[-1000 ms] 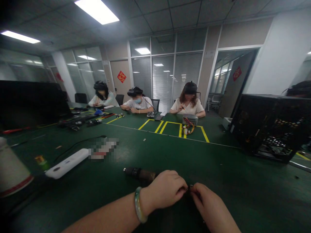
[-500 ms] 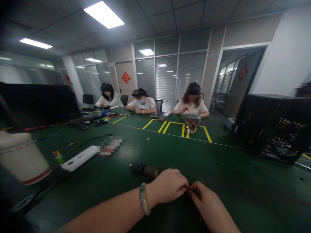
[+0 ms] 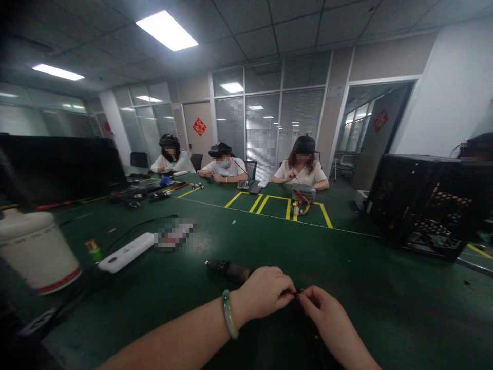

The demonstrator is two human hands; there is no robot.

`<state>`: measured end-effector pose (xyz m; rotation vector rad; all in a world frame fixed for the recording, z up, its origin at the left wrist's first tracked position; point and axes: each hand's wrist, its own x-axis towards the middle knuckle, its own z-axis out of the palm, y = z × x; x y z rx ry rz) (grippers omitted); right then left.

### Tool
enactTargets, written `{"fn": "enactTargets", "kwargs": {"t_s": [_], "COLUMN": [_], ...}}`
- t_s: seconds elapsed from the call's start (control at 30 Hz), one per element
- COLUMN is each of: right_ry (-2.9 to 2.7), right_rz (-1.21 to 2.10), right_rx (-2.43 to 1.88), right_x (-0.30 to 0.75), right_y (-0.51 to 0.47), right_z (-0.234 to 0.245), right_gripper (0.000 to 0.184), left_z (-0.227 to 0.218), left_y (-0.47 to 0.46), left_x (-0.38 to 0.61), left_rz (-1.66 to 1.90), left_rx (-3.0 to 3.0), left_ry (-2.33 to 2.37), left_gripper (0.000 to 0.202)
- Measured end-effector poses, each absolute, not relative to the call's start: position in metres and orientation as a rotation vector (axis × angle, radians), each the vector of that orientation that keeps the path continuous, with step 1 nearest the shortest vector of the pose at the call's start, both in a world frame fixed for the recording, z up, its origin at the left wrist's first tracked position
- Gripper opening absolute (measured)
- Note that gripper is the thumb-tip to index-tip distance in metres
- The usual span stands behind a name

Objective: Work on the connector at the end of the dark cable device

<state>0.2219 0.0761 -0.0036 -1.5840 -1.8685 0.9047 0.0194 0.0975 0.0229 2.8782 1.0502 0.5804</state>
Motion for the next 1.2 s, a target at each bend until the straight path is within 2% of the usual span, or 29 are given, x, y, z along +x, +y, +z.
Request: {"fn": "enactTargets", "kwargs": {"t_s": [0.2,0.43,0.7,0.9,0.97,1.1,1.2], "right_ry": [-1.827,-1.973,-1.864,-1.867,-1.861,-1.845,-1.84], "right_rz": [0.92,0.906,0.971,0.995,0.997,1.026,1.029], "right_rx": [-1.549,-1.513,-1.5,-1.467,-1.456,-1.413,-1.423], "right_x": [0.223,0.224,0.223,0.218,0.218,0.22,0.221], "right_y": [0.082,0.084,0.083,0.082,0.083,0.084,0.084], "right_z": [-0.006,-0.012,-0.007,-0.009,-0.01,-0.012,-0.013], "right_gripper": [0.03,0.02,0.027,0.026,0.025,0.025,0.025], "left_z": [0.011,0.014,0.02,0.019,0.02,0.022,0.023], "left_y": [0.098,0.1,0.097,0.096,0.095,0.092,0.092], "left_x": [0.021,0.016,0.016,0.018,0.017,0.015,0.012], "left_rz": [0.645,0.668,0.621,0.607,0.61,0.663,0.663], "left_rx": [2.844,2.835,2.822,2.824,2.802,2.743,2.767], "left_ry": [1.055,0.957,1.005,1.01,1.028,1.077,1.041], "left_gripper": [0.015,0.012,0.012,0.008,0.011,0.031,0.02]}}
